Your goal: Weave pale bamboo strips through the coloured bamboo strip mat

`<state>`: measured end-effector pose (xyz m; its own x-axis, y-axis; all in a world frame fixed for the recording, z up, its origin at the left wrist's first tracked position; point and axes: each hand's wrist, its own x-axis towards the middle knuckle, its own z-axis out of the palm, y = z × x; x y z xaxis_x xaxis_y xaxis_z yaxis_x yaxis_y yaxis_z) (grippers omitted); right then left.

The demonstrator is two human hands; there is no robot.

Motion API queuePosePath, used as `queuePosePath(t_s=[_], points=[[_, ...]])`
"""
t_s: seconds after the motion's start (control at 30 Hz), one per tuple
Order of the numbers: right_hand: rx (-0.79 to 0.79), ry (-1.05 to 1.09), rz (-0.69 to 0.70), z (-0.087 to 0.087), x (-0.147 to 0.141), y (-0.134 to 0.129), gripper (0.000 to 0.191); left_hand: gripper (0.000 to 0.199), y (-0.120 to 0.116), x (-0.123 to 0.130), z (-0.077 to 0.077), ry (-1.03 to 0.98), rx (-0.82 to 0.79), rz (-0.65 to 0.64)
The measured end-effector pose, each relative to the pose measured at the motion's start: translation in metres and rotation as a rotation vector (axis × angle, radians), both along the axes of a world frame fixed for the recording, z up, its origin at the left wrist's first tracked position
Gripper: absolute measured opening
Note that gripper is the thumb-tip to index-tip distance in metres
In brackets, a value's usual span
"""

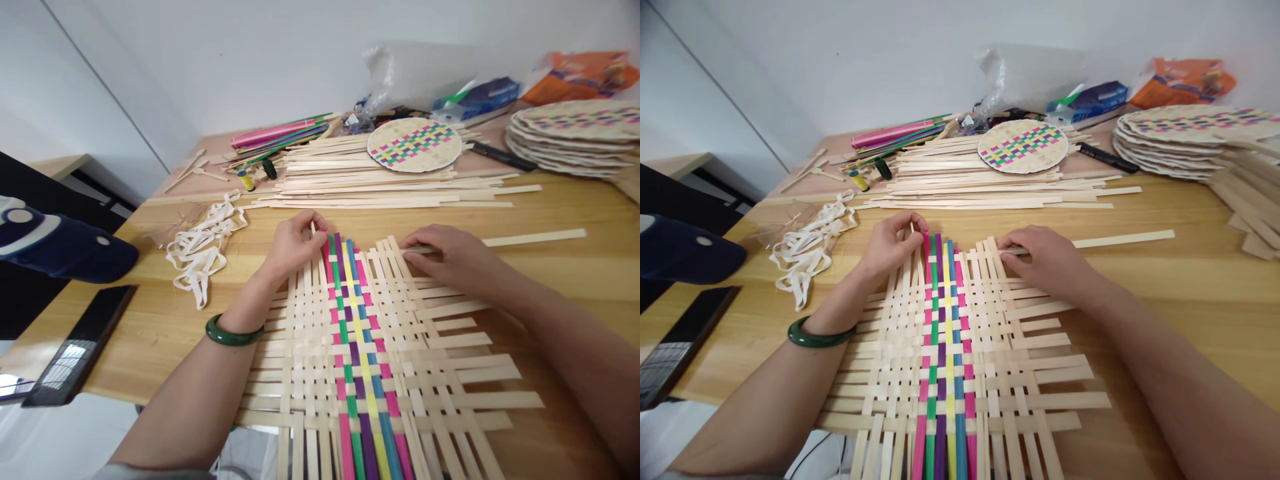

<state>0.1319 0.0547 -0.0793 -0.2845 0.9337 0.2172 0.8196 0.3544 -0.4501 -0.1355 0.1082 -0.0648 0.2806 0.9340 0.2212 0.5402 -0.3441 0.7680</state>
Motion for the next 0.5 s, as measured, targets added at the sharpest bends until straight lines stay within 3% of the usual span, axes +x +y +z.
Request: queuePosePath(t_s=[0.33, 0.5], points=[[-0.023, 0.064, -0.023, 0.000, 0.000, 0.000, 0.017, 0.012, 0.004, -0.007, -0.003, -0.471, -0.262, -0.084], [0.000, 0.072, -0.059, 0.005, -0.003, -0.004, 0.015, 0.014, 0.005, -0.011, -0.002, -0.578, -0.357, -0.100]])
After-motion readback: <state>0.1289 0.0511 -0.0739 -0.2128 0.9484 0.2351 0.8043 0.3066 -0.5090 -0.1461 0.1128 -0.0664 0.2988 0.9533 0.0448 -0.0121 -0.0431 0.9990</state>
